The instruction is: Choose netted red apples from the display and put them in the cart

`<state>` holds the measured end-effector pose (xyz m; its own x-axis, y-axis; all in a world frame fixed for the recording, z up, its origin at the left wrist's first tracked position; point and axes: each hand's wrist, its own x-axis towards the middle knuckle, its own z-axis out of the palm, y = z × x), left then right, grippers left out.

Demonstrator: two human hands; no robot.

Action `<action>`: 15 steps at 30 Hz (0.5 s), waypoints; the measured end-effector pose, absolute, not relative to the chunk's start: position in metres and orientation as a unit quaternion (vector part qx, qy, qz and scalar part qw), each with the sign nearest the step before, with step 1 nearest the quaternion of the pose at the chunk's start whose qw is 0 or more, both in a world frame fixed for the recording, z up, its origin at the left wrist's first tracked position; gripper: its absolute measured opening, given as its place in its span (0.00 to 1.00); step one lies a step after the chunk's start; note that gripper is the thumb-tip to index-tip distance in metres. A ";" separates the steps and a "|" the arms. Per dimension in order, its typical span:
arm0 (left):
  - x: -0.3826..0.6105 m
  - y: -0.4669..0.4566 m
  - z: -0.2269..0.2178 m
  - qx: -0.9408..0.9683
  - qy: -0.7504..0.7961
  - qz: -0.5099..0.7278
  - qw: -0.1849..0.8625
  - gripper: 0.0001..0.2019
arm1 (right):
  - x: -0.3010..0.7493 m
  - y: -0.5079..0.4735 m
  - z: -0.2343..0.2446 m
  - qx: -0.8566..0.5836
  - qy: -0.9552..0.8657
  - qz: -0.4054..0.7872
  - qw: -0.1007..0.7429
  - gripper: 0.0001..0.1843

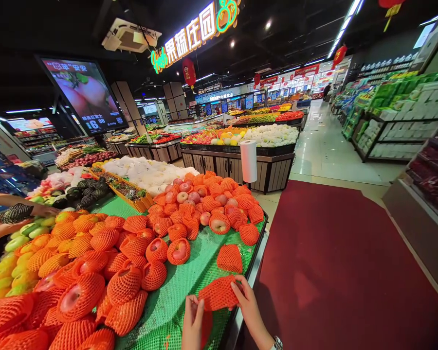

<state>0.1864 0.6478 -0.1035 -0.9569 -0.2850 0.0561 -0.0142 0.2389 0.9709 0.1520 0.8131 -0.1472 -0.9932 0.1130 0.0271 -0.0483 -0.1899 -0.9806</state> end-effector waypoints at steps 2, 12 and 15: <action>0.186 0.656 -0.102 0.082 -0.718 -0.687 0.071 0.27 | 0.154 0.810 -0.149 -0.032 -0.628 0.776 0.047 0.33; 0.185 0.638 -0.109 0.070 -0.827 -0.550 0.096 0.34 | 0.167 0.818 -0.130 0.030 -0.707 0.680 0.191 0.22; 0.184 0.639 -0.108 0.063 -0.830 -0.542 0.113 0.32 | 0.174 0.822 -0.126 0.093 -0.711 0.671 0.190 0.24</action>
<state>0.1839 0.6390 -0.1078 -0.9664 -0.2277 0.1195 0.0178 0.4042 0.9145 0.1741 0.8216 -0.1263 -0.9102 0.1234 0.3953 -0.3874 0.0834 -0.9181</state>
